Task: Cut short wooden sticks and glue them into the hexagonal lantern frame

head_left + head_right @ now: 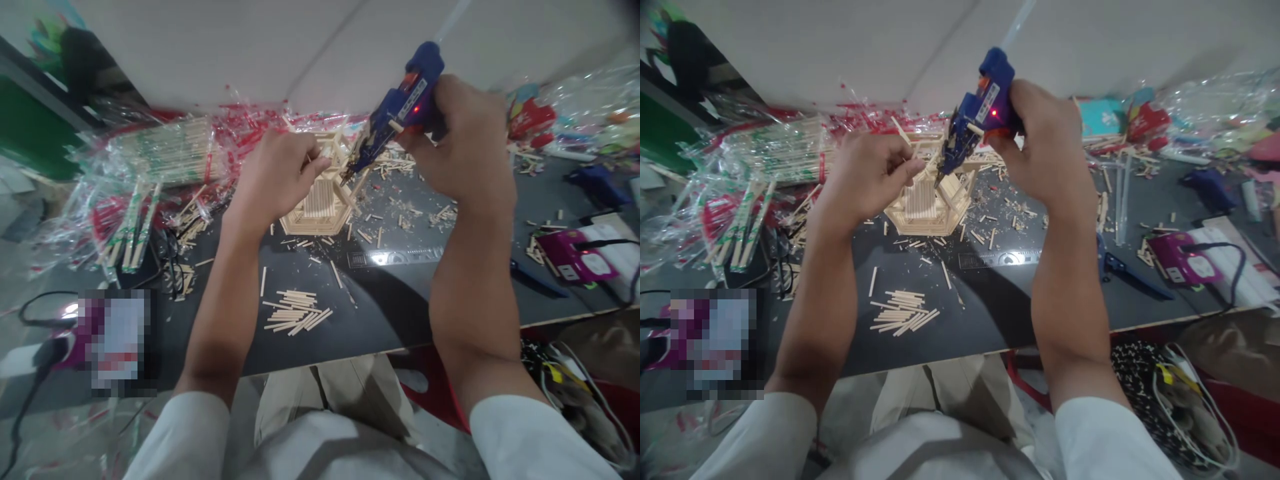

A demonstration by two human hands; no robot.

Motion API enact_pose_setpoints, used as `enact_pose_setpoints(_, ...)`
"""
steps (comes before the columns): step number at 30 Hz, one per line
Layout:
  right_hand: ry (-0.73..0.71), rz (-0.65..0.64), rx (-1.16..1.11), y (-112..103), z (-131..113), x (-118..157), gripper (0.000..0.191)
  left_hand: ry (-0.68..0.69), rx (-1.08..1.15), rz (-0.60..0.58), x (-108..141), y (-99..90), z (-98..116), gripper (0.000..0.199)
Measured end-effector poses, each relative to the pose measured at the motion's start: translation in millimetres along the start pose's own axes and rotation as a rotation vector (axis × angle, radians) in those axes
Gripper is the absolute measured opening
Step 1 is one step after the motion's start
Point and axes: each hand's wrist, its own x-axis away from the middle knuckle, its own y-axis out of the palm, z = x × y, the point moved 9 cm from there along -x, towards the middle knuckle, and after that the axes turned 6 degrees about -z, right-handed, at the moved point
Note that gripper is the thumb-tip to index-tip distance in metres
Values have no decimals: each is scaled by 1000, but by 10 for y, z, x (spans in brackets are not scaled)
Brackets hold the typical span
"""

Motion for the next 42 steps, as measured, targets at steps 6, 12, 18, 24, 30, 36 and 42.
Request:
enact_pose_setpoints(6,21,-17,-25,-5,8,12,25,13,-57,-19,-15,39,40,29)
enact_pose_setpoints(12,26,-26,33,21,19,1,18,-20,12,-30,-16,60,32,23)
enact_pose_setpoints(18,45,-71,-19,79,23,16,50,-5,-30,-31,-22,74,32,26)
enact_pose_setpoints(24,91,-51,-105,58,58,46,54,25,-119,-52,-30,109,78,27)
enact_pose_setpoints(30,47,-72,19,45,43,6,19,-31,11,-34,-25,77,-3,22)
enact_pose_setpoints(36,-80,-39,60,90,57,-42,12,-14,-37,-36,-12,63,-23,25)
enact_pose_setpoints(42,-181,35,-3,148,70,-79,18,18,-102,-39,-20,58,2,26)
